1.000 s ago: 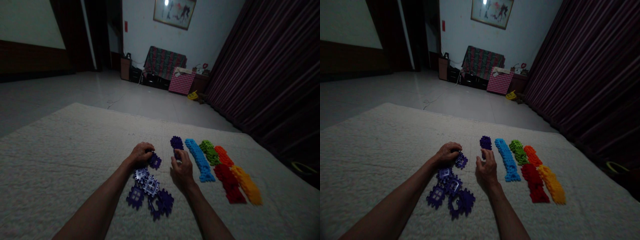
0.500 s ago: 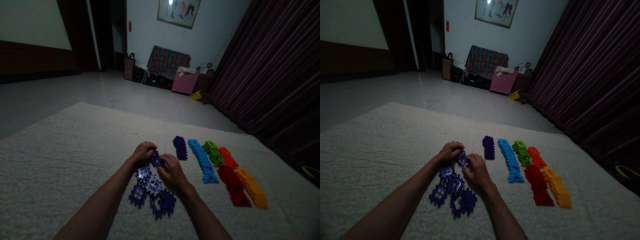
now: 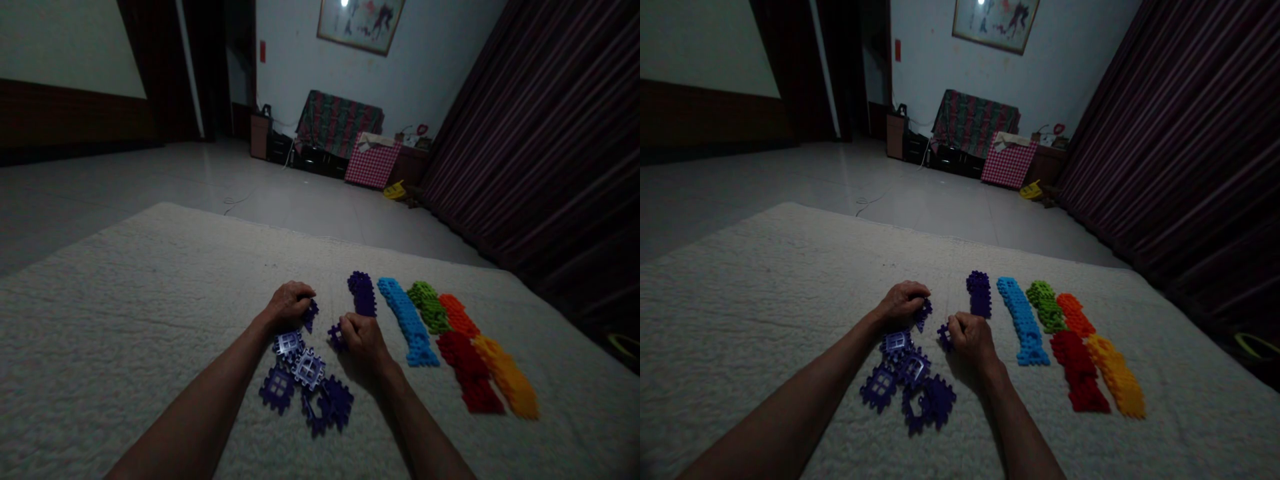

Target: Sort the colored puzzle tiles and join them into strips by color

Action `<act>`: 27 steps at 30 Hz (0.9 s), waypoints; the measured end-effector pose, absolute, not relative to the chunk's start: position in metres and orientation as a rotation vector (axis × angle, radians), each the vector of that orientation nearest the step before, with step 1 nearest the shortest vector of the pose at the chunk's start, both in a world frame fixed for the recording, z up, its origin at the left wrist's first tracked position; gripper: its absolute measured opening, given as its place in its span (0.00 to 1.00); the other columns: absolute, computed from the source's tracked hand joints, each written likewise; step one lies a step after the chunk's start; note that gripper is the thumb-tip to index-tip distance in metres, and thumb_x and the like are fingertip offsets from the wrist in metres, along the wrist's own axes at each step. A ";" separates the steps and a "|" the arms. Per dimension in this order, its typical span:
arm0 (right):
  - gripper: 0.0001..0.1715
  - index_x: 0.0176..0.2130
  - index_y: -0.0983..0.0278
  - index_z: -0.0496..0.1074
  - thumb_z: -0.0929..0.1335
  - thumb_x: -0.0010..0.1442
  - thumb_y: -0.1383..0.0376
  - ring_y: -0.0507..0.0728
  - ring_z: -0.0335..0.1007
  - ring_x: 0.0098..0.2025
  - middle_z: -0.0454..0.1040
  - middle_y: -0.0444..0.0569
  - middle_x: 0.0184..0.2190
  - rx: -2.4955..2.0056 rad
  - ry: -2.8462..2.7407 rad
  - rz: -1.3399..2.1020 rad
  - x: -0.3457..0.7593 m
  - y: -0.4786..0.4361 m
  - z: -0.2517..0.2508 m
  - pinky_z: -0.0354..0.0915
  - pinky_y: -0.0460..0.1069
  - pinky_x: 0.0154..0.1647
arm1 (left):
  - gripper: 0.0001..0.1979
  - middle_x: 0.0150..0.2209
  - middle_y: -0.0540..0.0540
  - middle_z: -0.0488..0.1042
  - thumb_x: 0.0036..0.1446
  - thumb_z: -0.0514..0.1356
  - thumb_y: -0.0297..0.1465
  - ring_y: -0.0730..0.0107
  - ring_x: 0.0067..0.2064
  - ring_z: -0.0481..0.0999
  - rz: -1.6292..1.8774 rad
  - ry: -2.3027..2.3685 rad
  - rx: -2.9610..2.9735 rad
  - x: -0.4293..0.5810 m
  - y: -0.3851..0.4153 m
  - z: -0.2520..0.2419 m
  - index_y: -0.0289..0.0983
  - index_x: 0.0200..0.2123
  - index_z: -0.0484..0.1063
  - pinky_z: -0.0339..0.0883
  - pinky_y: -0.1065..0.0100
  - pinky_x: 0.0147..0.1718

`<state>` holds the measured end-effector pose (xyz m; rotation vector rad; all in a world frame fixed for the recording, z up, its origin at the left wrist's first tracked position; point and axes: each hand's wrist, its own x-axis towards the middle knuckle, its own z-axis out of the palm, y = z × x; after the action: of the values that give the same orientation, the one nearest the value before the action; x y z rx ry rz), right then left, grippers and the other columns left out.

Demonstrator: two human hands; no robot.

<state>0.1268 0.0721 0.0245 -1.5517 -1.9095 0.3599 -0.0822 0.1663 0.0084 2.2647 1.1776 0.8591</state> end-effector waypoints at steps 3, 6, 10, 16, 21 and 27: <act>0.16 0.29 0.62 0.70 0.60 0.64 0.59 0.53 0.66 0.31 0.69 0.45 0.27 -1.514 -1.876 0.203 0.127 0.074 0.024 0.61 0.48 0.34 | 0.12 0.41 0.48 0.81 0.53 0.58 0.31 0.65 0.44 0.78 0.954 1.199 2.108 -0.082 0.166 0.010 0.40 0.38 0.80 0.70 0.66 0.49; 0.13 0.40 0.63 0.71 0.61 0.63 0.59 0.56 0.69 0.39 0.72 0.50 0.38 -1.466 -1.783 0.121 0.128 0.075 0.021 0.66 0.50 0.41 | 0.12 0.38 0.48 0.82 0.53 0.58 0.31 0.67 0.40 0.80 1.091 1.258 1.883 -0.081 0.169 0.008 0.39 0.37 0.80 0.72 0.67 0.44; 0.13 0.42 0.63 0.71 0.65 0.58 0.60 0.58 0.70 0.41 0.71 0.51 0.39 -1.472 -1.863 0.182 0.130 0.068 0.024 0.68 0.52 0.42 | 0.10 0.37 0.48 0.82 0.53 0.59 0.31 0.66 0.40 0.80 1.200 1.288 1.743 -0.081 0.174 0.005 0.38 0.34 0.80 0.73 0.67 0.44; 0.28 0.53 0.60 0.67 0.67 0.52 0.65 0.61 0.67 0.51 0.71 0.51 0.46 -1.555 -2.035 0.254 0.121 0.047 0.039 0.64 0.55 0.53 | 0.10 0.37 0.47 0.82 0.52 0.59 0.30 0.66 0.40 0.81 1.193 1.263 1.733 -0.081 0.173 0.004 0.38 0.34 0.80 0.73 0.67 0.44; 0.24 0.51 0.60 0.67 0.67 0.52 0.67 0.59 0.66 0.51 0.69 0.51 0.47 -1.469 -1.965 0.255 0.117 0.054 0.033 0.64 0.54 0.53 | 0.11 0.38 0.47 0.82 0.52 0.58 0.33 0.65 0.40 0.81 1.198 1.254 1.742 -0.082 0.175 0.000 0.38 0.35 0.81 0.73 0.66 0.44; 0.26 0.53 0.65 0.64 0.67 0.56 0.60 0.63 0.61 0.54 0.65 0.58 0.49 -1.553 -1.444 -0.163 0.137 0.075 0.015 0.61 0.60 0.57 | 0.13 0.37 0.46 0.82 0.51 0.58 0.35 0.63 0.40 0.80 1.209 1.252 1.734 -0.082 0.176 -0.004 0.38 0.35 0.81 0.73 0.65 0.42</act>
<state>0.1368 0.0748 0.0149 -1.5527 -1.4441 -0.1633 -0.0822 0.1765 -0.0039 1.7342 1.2517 1.2092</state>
